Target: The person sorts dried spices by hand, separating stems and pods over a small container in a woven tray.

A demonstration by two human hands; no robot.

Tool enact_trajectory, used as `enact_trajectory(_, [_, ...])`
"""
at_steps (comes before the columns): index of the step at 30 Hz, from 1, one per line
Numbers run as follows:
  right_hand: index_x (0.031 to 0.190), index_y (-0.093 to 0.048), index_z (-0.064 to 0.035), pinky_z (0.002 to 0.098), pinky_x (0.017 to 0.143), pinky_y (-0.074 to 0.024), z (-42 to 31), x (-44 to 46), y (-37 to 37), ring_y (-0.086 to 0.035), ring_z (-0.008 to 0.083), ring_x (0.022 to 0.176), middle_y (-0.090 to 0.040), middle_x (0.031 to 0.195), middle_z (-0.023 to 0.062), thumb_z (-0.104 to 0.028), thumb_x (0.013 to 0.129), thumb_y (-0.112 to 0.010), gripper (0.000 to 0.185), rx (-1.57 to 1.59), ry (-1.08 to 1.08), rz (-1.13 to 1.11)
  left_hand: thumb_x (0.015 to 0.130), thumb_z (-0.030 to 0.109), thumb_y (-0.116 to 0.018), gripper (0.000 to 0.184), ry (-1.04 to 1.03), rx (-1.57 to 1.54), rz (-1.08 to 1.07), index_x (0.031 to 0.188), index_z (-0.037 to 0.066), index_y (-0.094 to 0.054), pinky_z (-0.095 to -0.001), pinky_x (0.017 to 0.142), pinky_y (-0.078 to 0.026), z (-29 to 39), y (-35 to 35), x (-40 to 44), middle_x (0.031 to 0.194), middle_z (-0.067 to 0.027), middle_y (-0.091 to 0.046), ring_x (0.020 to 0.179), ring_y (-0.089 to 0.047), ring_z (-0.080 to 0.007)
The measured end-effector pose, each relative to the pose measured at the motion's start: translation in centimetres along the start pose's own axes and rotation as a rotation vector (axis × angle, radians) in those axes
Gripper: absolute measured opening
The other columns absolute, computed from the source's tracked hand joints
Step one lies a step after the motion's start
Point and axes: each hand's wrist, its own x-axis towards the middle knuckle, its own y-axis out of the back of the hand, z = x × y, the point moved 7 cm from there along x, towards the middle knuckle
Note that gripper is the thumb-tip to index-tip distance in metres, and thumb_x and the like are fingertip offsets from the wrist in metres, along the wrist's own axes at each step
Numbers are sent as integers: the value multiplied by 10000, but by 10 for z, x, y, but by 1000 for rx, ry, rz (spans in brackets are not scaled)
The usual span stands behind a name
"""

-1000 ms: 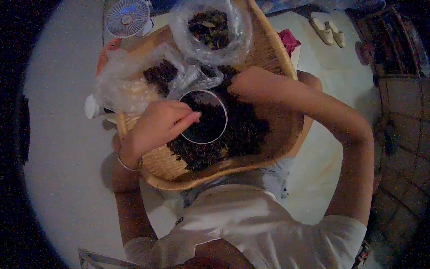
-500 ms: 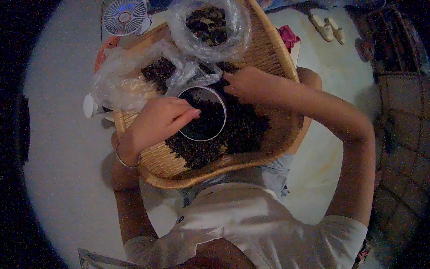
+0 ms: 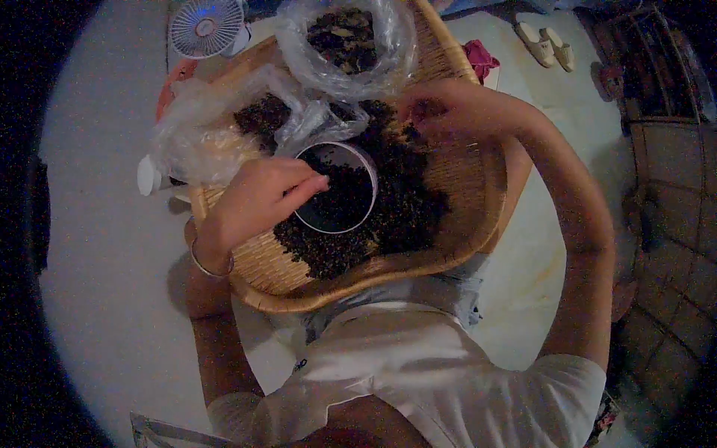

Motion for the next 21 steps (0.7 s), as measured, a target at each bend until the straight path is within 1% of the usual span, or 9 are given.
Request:
enact_trajectory(1, [929,-526,-27,255,601,-465,7,-2,0,-572,128,688,-542,766,33,-68,779,-566,161,298,-95,20,843,267,-490,294,-13,-30,40,711,22,-582,-386,604,-441,1,2,0,711,-144,-582,693,-553,-323])
enact_trajectory(5, [941,-509,-37,226,568,-459,-8,-9,1,-564,96,666,-534,795,14,-74,816,-544,135,516,-59,127,850,245,-495,258,-18,-59,61,850,12,-607,-357,619,-454,4,5,1,756,-156,-592,698,-580,-291])
enact_trajectory(7, [950,-503,-48,222,551,-458,-30,-11,-1,-568,98,668,-537,818,20,-67,810,-553,150,674,54,145,861,210,-497,304,198,-413,49,1099,24,-527,-322,688,-470,-1,5,4,898,-140,-606,794,-599,-233])
enact_trajectory(8, [950,-503,-48,222,551,-458,-39,-12,-3,-568,98,668,-537,818,20,-67,810,-553,150,671,62,144,861,210,-497,304,198,-406,54,1099,24,-527,-322,688,-470,-1,3,4,898,-140,-606,794,-599,-233])
enact_trajectory(10, [963,-502,-52,214,543,-449,-60,-9,-8,-569,99,674,-537,821,22,-64,806,-561,169,791,178,109,885,176,-463,451,155,-1009,92,1294,52,-321,-346,826,-457,-3,-4,2,1141,-122,-498,1007,-536,-232])
enact_trajectory(13, [989,-496,-51,214,561,-446,-77,0,-23,-570,101,686,-541,833,24,-51,809,-550,187,907,219,53,871,114,-469,478,157,-1336,-22,1297,7,-280,-333,848,-452,15,1,-1,1187,-116,-460,1041,-517,-229])
enact_trajectory(17, [1051,-500,-28,219,605,-460,-93,7,-41,-574,107,708,-548,825,32,-80,823,-565,243,819,282,135,863,71,-454,457,106,-1493,-42,1282,-14,-290,-349,868,-452,21,3,-9,1196,-125,-444,1057,-509,-235])
enact_trajectory(19, [1082,-492,-37,216,608,-454,-101,7,-44,-555,87,691,-542,823,26,-79,837,-539,253,635,360,228,857,91,-449,488,134,-1553,43,1293,-11,-255,-410,910,-424,17,5,-13,1211,-150,-419,1071,-495,-281])
enact_trajectory(21, [1097,-486,-41,214,611,-453,-107,9,-43,-546,81,688,-544,834,24,-81,845,-526,259,462,455,298,853,66,-445,459,138,-1610,88,1274,-17,-283,-399,899,-436,11,2,-15,1194,-137,-435,1065,-500,-273])
